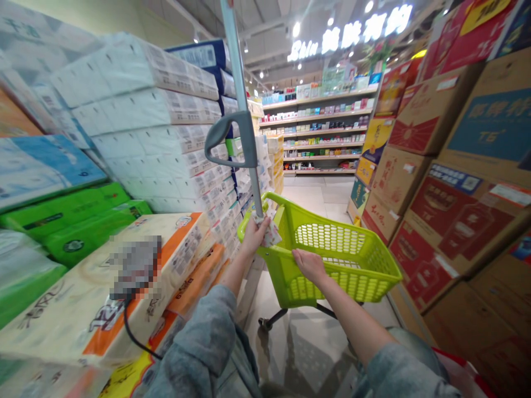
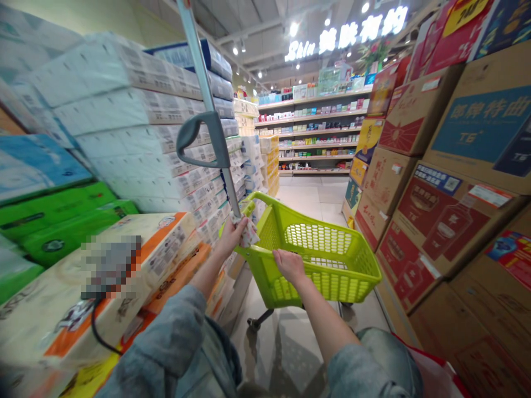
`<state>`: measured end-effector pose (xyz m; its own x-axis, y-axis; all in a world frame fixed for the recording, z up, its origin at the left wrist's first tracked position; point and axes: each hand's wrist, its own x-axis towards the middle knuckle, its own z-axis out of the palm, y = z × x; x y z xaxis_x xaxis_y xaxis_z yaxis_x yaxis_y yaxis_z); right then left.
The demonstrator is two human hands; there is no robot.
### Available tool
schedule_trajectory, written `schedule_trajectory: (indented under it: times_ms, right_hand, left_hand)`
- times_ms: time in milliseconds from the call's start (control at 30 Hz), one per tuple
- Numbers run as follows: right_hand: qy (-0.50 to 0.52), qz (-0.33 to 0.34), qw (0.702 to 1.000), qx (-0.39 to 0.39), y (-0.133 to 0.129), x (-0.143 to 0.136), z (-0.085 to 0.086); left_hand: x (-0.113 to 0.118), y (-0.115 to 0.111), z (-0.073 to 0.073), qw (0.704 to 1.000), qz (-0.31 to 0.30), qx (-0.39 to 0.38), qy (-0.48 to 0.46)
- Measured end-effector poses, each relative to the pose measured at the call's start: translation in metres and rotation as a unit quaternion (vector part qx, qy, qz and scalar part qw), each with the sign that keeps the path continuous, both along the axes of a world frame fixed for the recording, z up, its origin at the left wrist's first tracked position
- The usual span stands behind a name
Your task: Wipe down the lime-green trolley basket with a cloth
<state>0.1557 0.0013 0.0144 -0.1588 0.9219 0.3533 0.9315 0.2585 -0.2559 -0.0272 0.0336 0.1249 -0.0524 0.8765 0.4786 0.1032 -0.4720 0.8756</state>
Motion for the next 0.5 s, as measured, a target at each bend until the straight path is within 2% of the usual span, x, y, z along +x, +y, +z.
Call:
schedule_trajectory:
  times_ms: [133,233,333,433,500]
  right_hand:
    - [0.003,0.001,1.0,-0.006,0.001,0.0,0.003]
    - [0.002,0.0,1.0,-0.023,0.002,0.0,0.005]
    - [0.0,-0.001,0.999,-0.04,0.002,0.001,0.007]
    - [-0.005,-0.009,0.999,-0.053,0.001,0.001,0.008]
    - [-0.011,-0.02,0.998,-0.062,-0.001,-0.001,0.008]
  left_hand:
    - [0.003,0.004,0.041,0.996,-0.075,0.033,-0.043]
    - [0.003,0.008,0.052,0.994,-0.095,0.01,-0.055]
    - [0.0,0.006,0.042,0.992,-0.109,-0.027,-0.062]
    - [-0.005,-0.002,0.018,0.986,-0.151,-0.063,-0.041]
    - [-0.008,-0.007,0.0,0.986,-0.151,-0.075,-0.01]
